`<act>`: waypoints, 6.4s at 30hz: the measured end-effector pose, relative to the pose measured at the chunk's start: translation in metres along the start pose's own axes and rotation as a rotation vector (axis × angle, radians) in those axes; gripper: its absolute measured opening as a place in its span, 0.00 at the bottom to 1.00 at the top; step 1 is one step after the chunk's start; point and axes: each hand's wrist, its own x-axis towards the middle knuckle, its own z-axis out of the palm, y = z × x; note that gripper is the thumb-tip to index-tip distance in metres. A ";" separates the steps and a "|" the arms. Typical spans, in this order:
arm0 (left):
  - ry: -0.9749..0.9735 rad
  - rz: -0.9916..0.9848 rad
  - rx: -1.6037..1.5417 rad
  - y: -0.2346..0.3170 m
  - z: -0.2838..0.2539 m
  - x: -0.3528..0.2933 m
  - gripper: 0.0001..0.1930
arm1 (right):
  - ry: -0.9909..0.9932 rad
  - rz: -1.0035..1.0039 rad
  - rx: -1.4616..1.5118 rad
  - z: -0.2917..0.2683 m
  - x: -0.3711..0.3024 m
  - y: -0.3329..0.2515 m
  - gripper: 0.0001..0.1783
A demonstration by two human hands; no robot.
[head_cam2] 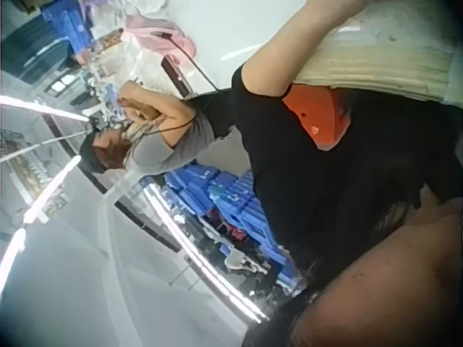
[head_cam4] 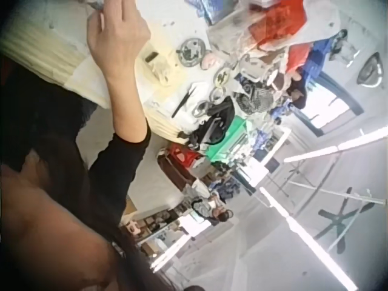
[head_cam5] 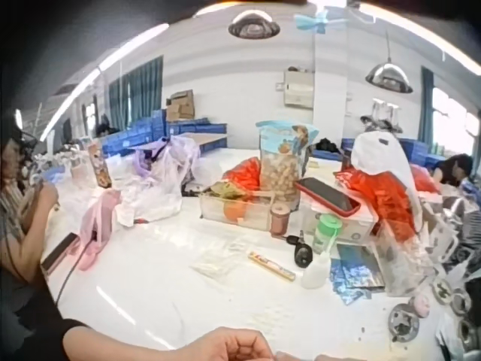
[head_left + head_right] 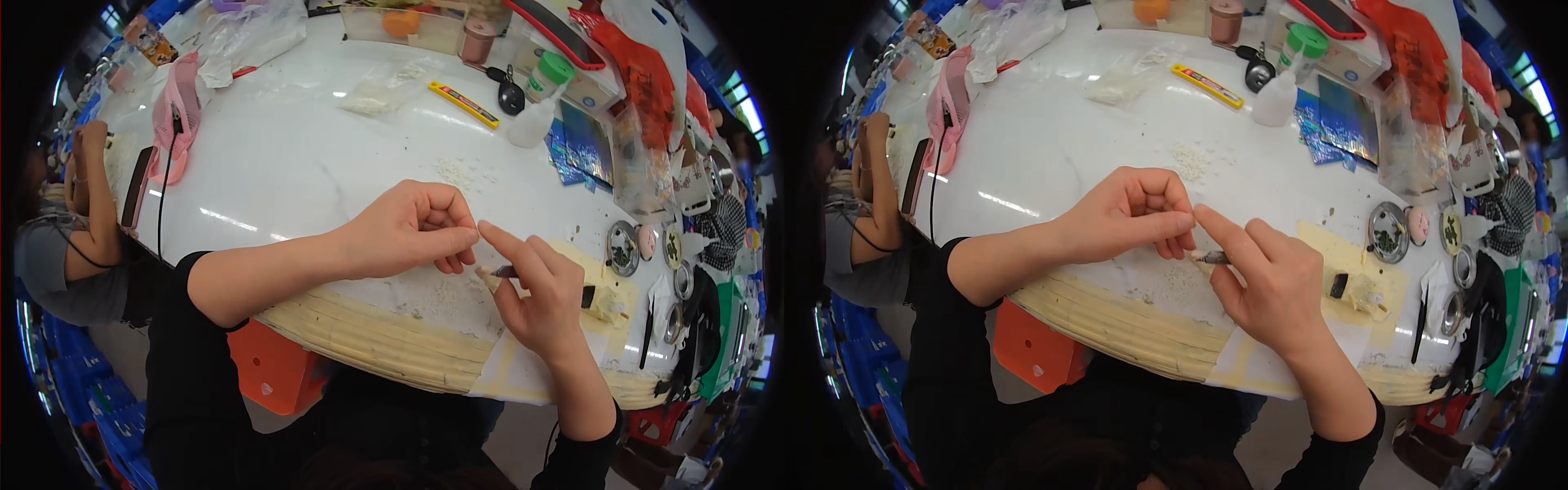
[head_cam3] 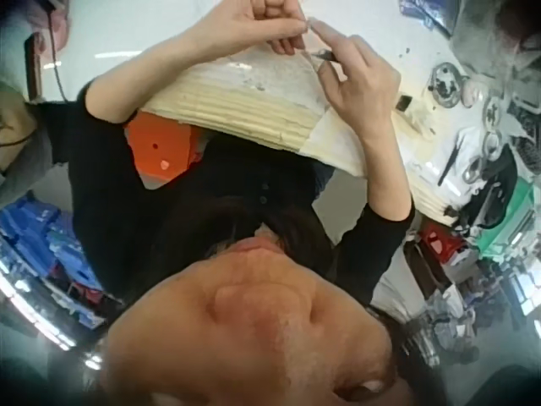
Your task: Assembling small plastic components and toy parts by hand at a factory workbench.
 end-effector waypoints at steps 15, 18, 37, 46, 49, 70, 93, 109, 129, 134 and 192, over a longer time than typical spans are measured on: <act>0.463 0.274 0.841 0.001 -0.030 0.019 0.06 | -0.012 0.066 0.014 -0.003 -0.005 -0.001 0.23; 0.532 0.371 0.864 -0.007 -0.034 0.025 0.06 | -0.023 0.077 0.009 -0.005 -0.006 -0.001 0.20; 0.437 0.361 0.719 -0.003 -0.030 0.023 0.05 | -0.034 0.121 0.033 -0.006 -0.005 0.004 0.15; 0.018 0.287 0.703 0.007 -0.026 0.015 0.05 | -0.041 0.136 0.056 -0.005 -0.005 0.006 0.14; -0.198 0.184 0.735 0.013 -0.026 0.013 0.05 | -0.052 0.140 0.058 -0.007 -0.006 0.006 0.14; -0.288 0.300 1.161 0.008 -0.024 0.004 0.04 | -0.024 0.159 0.097 -0.001 -0.003 0.001 0.14; -0.146 0.238 0.776 0.007 -0.025 0.007 0.05 | -0.029 0.145 0.084 0.000 -0.003 0.005 0.12; -0.184 -0.227 -0.167 0.001 -0.010 0.008 0.10 | 0.100 0.118 0.341 0.003 0.001 -0.012 0.14; -0.166 -0.191 -0.167 -0.002 -0.003 0.004 0.11 | 0.127 0.063 0.340 0.006 -0.001 -0.012 0.16; -0.137 -0.126 -0.091 -0.005 -0.003 0.004 0.11 | 0.121 0.098 0.341 0.007 0.000 -0.012 0.15; 0.017 0.332 0.458 -0.013 0.003 0.002 0.05 | 0.079 0.148 0.238 0.010 -0.004 -0.016 0.14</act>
